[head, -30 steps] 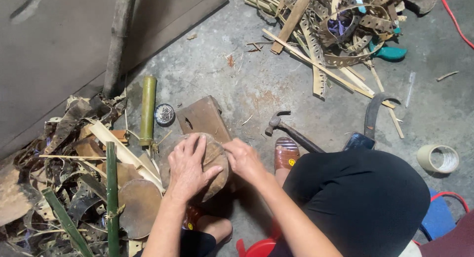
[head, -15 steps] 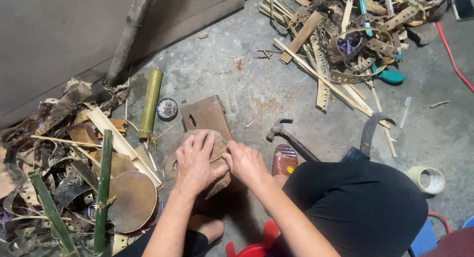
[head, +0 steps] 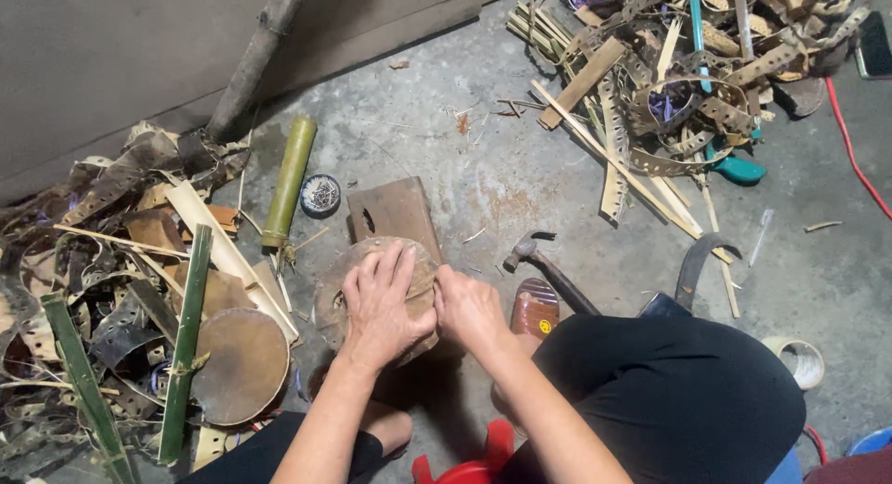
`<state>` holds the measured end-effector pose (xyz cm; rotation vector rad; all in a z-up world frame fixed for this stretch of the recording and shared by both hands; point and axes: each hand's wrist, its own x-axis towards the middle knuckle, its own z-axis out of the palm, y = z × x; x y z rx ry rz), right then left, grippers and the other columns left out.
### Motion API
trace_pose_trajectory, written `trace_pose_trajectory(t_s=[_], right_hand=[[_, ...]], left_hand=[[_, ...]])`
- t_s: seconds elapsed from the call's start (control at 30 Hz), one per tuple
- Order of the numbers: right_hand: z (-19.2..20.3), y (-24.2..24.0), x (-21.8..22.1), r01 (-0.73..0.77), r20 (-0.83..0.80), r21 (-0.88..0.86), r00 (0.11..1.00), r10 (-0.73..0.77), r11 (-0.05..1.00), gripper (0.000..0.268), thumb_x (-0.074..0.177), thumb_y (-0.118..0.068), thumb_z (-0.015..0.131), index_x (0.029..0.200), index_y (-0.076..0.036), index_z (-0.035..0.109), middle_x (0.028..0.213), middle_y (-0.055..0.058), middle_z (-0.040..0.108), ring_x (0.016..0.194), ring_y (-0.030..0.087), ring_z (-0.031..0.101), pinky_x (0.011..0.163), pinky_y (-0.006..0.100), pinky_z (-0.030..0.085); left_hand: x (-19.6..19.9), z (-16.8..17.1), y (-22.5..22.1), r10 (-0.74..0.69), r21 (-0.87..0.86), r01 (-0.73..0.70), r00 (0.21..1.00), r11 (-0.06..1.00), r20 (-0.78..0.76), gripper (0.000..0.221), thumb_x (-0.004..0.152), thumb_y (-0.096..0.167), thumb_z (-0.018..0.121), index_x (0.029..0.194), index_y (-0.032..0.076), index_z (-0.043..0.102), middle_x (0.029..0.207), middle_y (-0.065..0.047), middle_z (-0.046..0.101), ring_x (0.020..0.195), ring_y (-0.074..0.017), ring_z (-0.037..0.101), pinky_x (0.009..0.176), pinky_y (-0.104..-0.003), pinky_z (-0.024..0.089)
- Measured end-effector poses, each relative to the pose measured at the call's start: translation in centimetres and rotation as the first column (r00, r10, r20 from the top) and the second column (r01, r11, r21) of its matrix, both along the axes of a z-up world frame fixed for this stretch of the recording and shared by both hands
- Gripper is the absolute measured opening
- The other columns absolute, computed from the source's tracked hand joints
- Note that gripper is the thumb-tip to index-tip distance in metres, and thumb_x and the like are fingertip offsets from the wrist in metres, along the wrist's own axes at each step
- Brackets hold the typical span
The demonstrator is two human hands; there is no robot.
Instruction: Shaping and assembling a wooden object using a hammer and manual tools
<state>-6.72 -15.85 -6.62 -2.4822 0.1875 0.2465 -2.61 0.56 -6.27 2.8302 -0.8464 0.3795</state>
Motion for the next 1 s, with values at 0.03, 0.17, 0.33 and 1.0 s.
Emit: trace_pose_trajectory(t_s=[0.03, 0.17, 0.33, 1.0], right_hand=[[0.2, -0.4, 0.1, -0.002, 0.002, -0.001, 1.0, 0.003, 1.0, 0.019, 0.1, -0.035, 0.047, 0.096, -0.019, 0.056, 0.081, 0.012, 0.069, 0.081, 0.039, 0.075, 0.074, 0.053, 0.059], [-2.5, -3.0, 0.8, 0.098, 0.148, 0.315, 0.977, -0.151, 0.944, 0.016, 0.094, -0.027, 0.055, 0.089, -0.015, 0.064, 0.072, 0.017, 0.067, 0.077, 0.039, 0.07, 0.072, 0.051, 0.055], [-7.1, -10.0, 2.9, 0.27, 0.23, 0.599, 0.844, -0.485, 0.754, 0.018, 0.099, -0.012, 0.052, 0.088, -0.006, 0.065, 0.066, 0.01, 0.055, 0.071, 0.021, 0.052, 0.071, 0.041, 0.049], [-24.7, -17.3, 0.7, 0.332, -0.595, -0.262, 0.683, -0.423, 0.906, 0.059, 0.09, -0.039, 0.065, 0.141, -0.013, 0.049, 0.14, 0.023, 0.047, 0.129, 0.047, 0.056, 0.109, 0.054, 0.047]], left_hand=[[0.0, 0.1, 0.1, 0.003, -0.001, -0.002, 1.0, 1.0, 0.002, 0.085, 0.069, 0.061, 0.065, 0.142, 0.02, 0.058, 0.154, -0.002, 0.049, 0.137, -0.0248, 0.04, 0.111, -0.048, 0.025], [-0.1, 0.3, 0.3, -0.017, 0.007, 0.018, 0.995, 1.0, -0.096, 0.092, 0.068, 0.062, 0.069, 0.148, 0.019, 0.053, 0.157, -0.004, 0.045, 0.139, -0.0263, 0.037, 0.112, -0.05, 0.023], [0.0, 1.3, 0.2, -0.041, -0.005, 0.041, 0.978, 0.999, -0.207, 0.092, 0.069, 0.061, 0.074, 0.147, 0.017, 0.054, 0.159, -0.008, 0.042, 0.142, -0.0291, 0.032, 0.113, -0.053, 0.019], [-0.6, 2.4, -0.4, -0.177, -0.144, 0.165, 0.981, 0.976, -0.078, 0.055, 0.068, 0.04, 0.075, 0.121, 0.029, 0.07, 0.139, -0.004, 0.055, 0.136, -0.0265, 0.044, 0.106, -0.07, 0.025]])
